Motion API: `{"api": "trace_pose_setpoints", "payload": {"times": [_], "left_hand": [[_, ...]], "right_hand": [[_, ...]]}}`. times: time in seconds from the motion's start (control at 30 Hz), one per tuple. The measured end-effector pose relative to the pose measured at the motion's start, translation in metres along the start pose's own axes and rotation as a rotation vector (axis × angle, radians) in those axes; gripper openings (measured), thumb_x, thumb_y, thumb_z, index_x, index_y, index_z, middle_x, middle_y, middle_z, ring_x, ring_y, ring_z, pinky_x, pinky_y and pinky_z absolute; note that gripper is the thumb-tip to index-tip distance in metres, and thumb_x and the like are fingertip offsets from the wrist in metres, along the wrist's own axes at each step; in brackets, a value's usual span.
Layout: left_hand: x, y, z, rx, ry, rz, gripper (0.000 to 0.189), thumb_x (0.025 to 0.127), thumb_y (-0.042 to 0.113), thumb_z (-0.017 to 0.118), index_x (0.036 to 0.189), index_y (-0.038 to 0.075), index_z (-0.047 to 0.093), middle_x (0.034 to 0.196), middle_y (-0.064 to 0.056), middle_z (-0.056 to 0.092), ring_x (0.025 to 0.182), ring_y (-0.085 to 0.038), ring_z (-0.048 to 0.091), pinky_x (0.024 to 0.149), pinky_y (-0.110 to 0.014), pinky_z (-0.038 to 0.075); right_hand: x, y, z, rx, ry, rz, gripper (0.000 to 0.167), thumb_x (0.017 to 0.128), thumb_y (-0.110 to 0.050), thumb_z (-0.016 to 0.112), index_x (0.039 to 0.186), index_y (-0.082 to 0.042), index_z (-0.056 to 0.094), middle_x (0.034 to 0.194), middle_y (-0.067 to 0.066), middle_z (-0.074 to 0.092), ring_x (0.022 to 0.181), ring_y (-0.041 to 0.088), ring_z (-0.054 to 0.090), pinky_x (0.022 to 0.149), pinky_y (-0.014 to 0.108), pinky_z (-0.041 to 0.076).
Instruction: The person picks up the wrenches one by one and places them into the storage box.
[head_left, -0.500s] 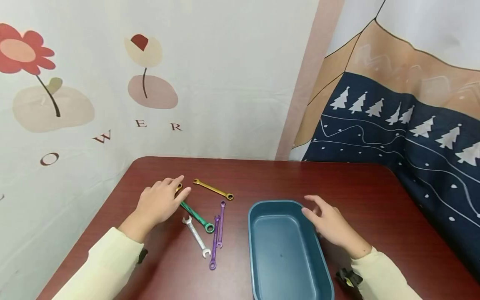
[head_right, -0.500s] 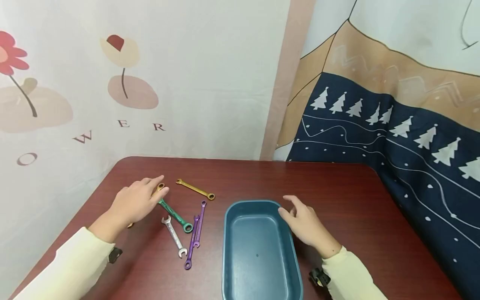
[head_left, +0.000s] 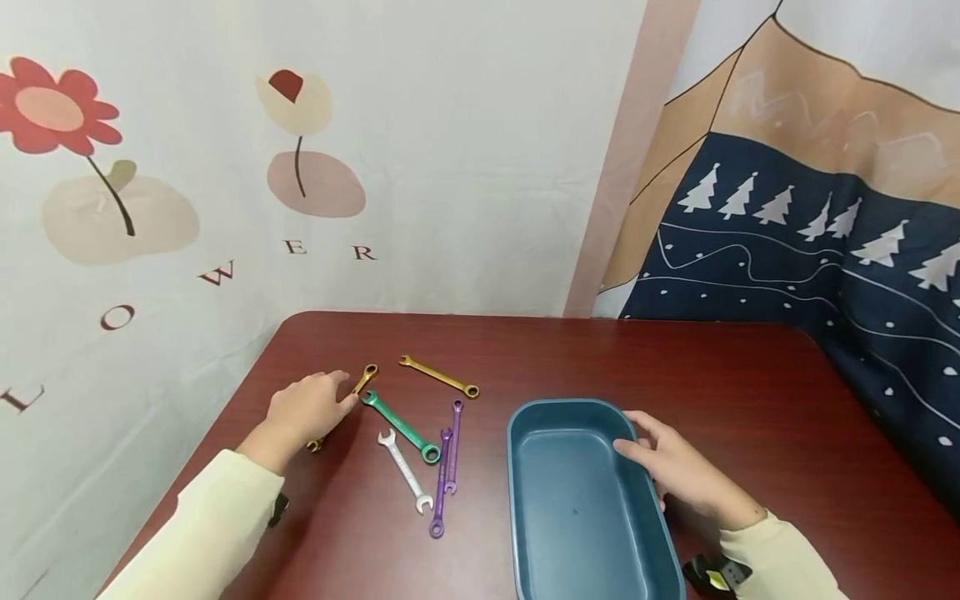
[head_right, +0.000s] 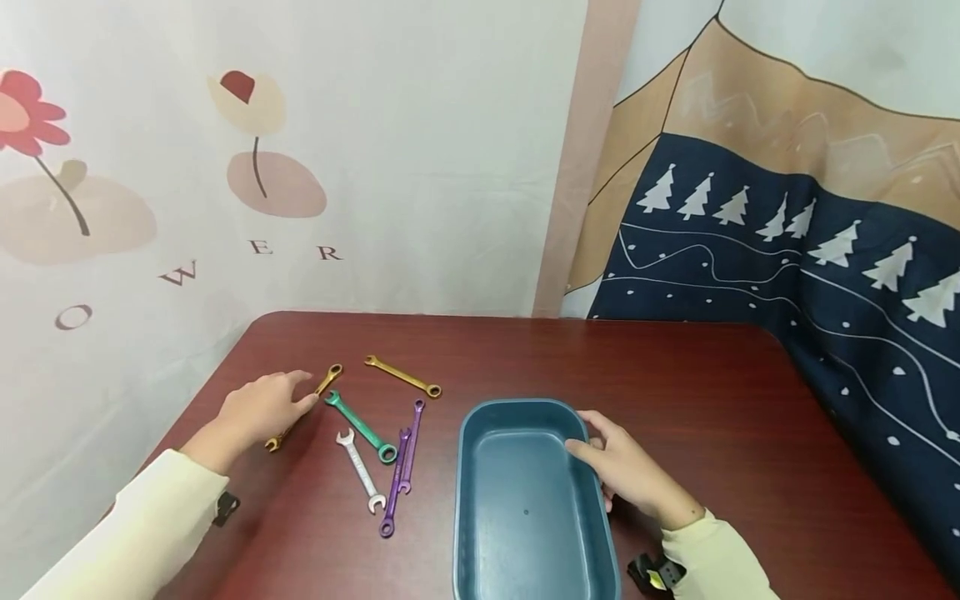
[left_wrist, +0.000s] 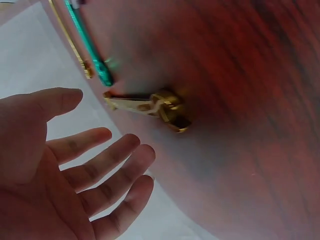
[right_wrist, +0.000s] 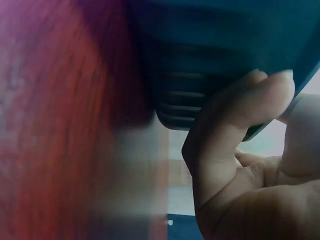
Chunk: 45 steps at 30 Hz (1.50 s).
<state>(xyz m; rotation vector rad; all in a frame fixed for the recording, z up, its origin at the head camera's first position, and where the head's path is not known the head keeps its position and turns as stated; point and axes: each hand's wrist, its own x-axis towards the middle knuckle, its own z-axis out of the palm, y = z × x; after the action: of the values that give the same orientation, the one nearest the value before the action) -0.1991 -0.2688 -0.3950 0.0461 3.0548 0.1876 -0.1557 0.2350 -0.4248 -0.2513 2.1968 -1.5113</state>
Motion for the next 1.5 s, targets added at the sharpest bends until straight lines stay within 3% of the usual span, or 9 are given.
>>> {"api": "trace_pose_setpoints", "payload": {"times": [0.37, 0.67, 0.8, 0.93, 1.07, 1.5], "left_hand": [[0.006, -0.004, 0.009, -0.007, 0.025, 0.003, 0.051, 0.091, 0.040, 0.069, 0.129, 0.006, 0.063, 0.119, -0.022, 0.068, 0.084, -0.036, 0.066, 0.057, -0.049, 0.049], [0.007, -0.007, 0.012, -0.011, 0.053, -0.008, 0.040, 0.089, 0.033, 0.074, 0.119, 0.007, 0.070, 0.106, -0.018, 0.071, 0.076, -0.030, 0.064, 0.056, -0.048, 0.048], [0.008, -0.007, 0.014, -0.026, 0.067, -0.021, 0.027, 0.088, 0.027, 0.075, 0.108, 0.009, 0.074, 0.099, -0.014, 0.073, 0.076, -0.031, 0.065, 0.056, -0.050, 0.049], [0.011, -0.006, 0.014, -0.046, 0.085, -0.032, 0.008, 0.087, 0.023, 0.076, 0.086, 0.015, 0.076, 0.080, -0.007, 0.072, 0.069, -0.028, 0.064, 0.054, -0.048, 0.047], [0.013, -0.005, 0.012, -0.051, 0.083, -0.056, 0.015, 0.086, 0.023, 0.076, 0.072, 0.019, 0.073, 0.067, -0.001, 0.067, 0.063, -0.025, 0.060, 0.053, -0.046, 0.045], [0.018, -0.001, 0.007, -0.081, 0.042, -0.112, 0.012, 0.086, 0.022, 0.074, 0.076, 0.016, 0.073, 0.075, -0.005, 0.071, 0.070, -0.030, 0.064, 0.057, -0.049, 0.047]], "right_hand": [[-0.007, 0.004, 0.005, 0.212, -0.063, 0.011, 0.063, 0.103, -0.026, 0.056, 0.154, -0.007, 0.024, 0.085, 0.007, 0.064, 0.047, 0.010, 0.055, 0.042, 0.026, 0.049], [-0.003, 0.002, 0.013, 0.274, -0.089, 0.024, 0.067, 0.103, -0.028, 0.055, 0.156, -0.008, 0.018, 0.094, 0.009, 0.065, 0.051, 0.008, 0.059, 0.045, 0.024, 0.050], [-0.001, 0.004, 0.016, 0.284, -0.089, 0.026, 0.067, 0.103, -0.028, 0.056, 0.155, -0.009, 0.019, 0.095, 0.009, 0.066, 0.052, 0.009, 0.061, 0.046, 0.024, 0.051], [0.000, 0.006, 0.017, 0.282, -0.073, 0.022, 0.064, 0.103, -0.027, 0.056, 0.155, -0.010, 0.021, 0.096, 0.010, 0.066, 0.053, 0.010, 0.061, 0.046, 0.024, 0.051], [0.000, 0.006, 0.017, 0.275, -0.063, 0.021, 0.064, 0.103, -0.028, 0.056, 0.154, -0.009, 0.022, 0.098, 0.012, 0.066, 0.055, 0.010, 0.062, 0.046, 0.024, 0.051], [0.000, 0.006, 0.017, 0.286, -0.061, 0.020, 0.065, 0.103, -0.031, 0.056, 0.154, -0.009, 0.023, 0.102, 0.012, 0.068, 0.060, 0.011, 0.066, 0.049, 0.025, 0.053]]}}
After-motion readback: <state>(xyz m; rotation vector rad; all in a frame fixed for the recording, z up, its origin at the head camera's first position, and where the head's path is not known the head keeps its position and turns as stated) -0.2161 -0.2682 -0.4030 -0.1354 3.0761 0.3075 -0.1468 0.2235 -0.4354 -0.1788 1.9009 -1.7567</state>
